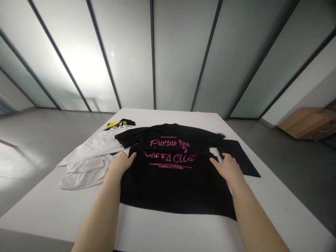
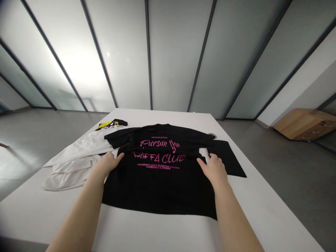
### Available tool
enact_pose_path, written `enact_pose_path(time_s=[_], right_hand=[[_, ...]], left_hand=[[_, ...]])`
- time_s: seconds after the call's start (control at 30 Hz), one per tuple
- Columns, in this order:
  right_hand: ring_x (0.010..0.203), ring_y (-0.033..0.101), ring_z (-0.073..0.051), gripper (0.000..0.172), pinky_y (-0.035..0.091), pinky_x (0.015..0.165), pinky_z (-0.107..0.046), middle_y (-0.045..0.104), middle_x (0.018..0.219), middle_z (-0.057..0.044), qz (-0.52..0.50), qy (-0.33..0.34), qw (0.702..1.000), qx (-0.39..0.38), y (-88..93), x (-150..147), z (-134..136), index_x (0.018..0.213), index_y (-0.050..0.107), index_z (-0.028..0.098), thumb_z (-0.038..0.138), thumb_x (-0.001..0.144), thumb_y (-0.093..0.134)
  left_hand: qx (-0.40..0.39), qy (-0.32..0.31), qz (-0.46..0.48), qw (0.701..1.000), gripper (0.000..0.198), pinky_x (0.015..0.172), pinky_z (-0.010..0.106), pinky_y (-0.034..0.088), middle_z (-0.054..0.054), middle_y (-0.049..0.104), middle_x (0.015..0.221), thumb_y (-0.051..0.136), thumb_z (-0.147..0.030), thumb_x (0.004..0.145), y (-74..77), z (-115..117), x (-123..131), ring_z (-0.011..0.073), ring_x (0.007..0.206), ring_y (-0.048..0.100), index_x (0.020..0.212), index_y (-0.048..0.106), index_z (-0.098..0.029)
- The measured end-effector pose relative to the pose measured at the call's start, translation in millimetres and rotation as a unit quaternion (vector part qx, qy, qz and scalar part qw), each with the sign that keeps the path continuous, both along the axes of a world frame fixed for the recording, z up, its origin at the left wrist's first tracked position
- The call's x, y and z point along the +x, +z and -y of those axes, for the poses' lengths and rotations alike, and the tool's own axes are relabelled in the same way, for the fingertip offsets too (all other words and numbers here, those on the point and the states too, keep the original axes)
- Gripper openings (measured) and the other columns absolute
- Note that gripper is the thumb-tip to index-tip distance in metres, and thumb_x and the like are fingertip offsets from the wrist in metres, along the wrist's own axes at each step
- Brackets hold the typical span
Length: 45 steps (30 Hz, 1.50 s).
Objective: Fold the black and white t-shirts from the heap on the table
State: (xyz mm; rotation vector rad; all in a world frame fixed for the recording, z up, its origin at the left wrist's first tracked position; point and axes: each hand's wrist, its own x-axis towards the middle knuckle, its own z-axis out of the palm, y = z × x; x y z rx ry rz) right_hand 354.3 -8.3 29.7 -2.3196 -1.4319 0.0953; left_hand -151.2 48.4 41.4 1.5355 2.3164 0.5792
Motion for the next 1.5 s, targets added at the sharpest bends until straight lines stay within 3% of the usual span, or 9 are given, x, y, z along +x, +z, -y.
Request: enact_pose_path(time_s=[0.1,0.23,0.57,0.7,0.87,0.97,1.1,1.27,1.5], right_hand=[[0.102,0.074,-0.042,0.068,0.057,0.09,-0.052,0.077,0.104,-0.023,-0.037,0.005,0.997,-0.071,-7.3,12.9,-3.2,0.115,0.076,0.012,0.072,0.086,0.063],[0.087,0.077,-0.036,0.049,0.059,0.08,-0.043,0.079,0.083,-0.013,-0.169,0.083,0.981,-0.046,-9.0,8.7,-5.1,0.086,0.079,0.02,0.066,0.087,0.063],[0.108,0.078,-0.034,0.06,0.065,0.086,-0.044,0.081,0.117,-0.011,-0.499,0.078,0.862,0.044,-11.5,-2.0,-4.4,0.15,0.062,0.026,0.05,0.095,0.06],[0.14,0.061,-0.028,0.067,0.054,0.111,-0.041,0.066,0.15,-0.007,-0.445,0.055,0.883,0.139,-19.4,-5.9,-14.2,0.161,0.047,0.028,0.05,0.098,0.054],[0.142,0.058,-0.028,0.065,0.05,0.113,-0.038,0.064,0.151,-0.012,-0.265,0.107,0.95,0.129,-16.3,-8.1,-23.1,0.156,0.051,0.021,0.05,0.098,0.053],[0.117,0.071,-0.035,0.05,0.055,0.099,-0.042,0.076,0.126,-0.018,-0.151,0.073,0.986,0.017,-6.6,0.0,-15.6,0.134,0.068,0.017,0.048,0.096,0.057],[0.098,0.074,-0.035,0.05,0.055,0.084,-0.041,0.078,0.108,-0.018,-0.075,0.071,0.984,-0.147,5.2,10.6,2.7,0.113,0.075,0.014,0.059,0.094,0.062],[0.089,0.074,-0.033,0.031,0.055,0.081,-0.04,0.078,0.091,-0.013,-0.095,0.137,0.959,-0.229,9.5,12.2,10.7,0.09,0.075,0.02,0.049,0.091,0.067],[0.14,0.058,-0.034,0.057,0.052,0.106,-0.04,0.06,0.153,-0.019,-0.245,0.028,0.969,-0.01,5.0,1.7,9.0,0.145,0.055,0.02,0.056,0.103,0.045]], left_hand=[[-0.012,-0.005,0.098,0.995,0.048,0.095,0.053,0.051,0.013,0.07,0.07,0.083,-0.069,0.067,-8.8,-10.1,-7.8,0.0488,0.103,0.072,0.076,0.064,-0.026],[0.014,-0.061,0.133,0.989,0.036,0.084,0.042,0.054,0.003,0.062,0.061,0.084,-0.053,0.072,-12.4,-14.8,4.5,0.0367,0.089,0.074,0.072,0.06,-0.027],[0.068,0.005,0.516,0.854,0.065,0.077,0.036,0.065,0.008,0.077,0.104,0.083,-0.03,0.086,4.9,-6.6,24.0,0.0231,0.086,0.078,0.141,0.049,-0.024],[0.183,-0.006,0.52,0.834,0.08,0.096,0.035,0.063,0.01,0.075,0.127,0.07,-0.021,0.094,-1.0,-15.1,28.7,0.0223,0.113,0.075,0.163,0.029,-0.028],[0.186,-0.085,0.364,0.908,0.096,0.118,0.04,0.048,0.014,0.058,0.158,0.067,-0.025,0.094,-19.7,-24.2,30.0,0.0264,0.148,0.053,0.171,0.011,-0.026],[0.126,-0.118,0.115,0.978,0.09,0.125,0.05,0.035,0.025,0.049,0.162,0.068,-0.036,0.092,-22.4,-19.7,25.5,0.0368,0.153,0.044,0.167,0.025,-0.01],[-0.04,-0.107,-0.146,0.983,0.073,0.111,0.058,0.044,0.035,0.064,0.139,0.052,-0.057,0.098,-8.6,-4.2,16.3,0.0493,0.136,0.058,0.141,0.057,0.002],[-0.16,-0.202,-0.154,0.954,0.045,0.091,0.044,0.054,0.022,0.077,0.115,0.05,-0.052,0.099,9.0,6.0,10.3,0.0388,0.11,0.073,0.106,0.073,-0.014],[-0.072,-0.196,-0.095,0.973,0.031,0.088,0.036,0.052,0.018,0.076,0.116,0.039,-0.035,0.107,16.4,5.2,17.3,0.0306,0.111,0.073,0.117,0.06,-0.015]])
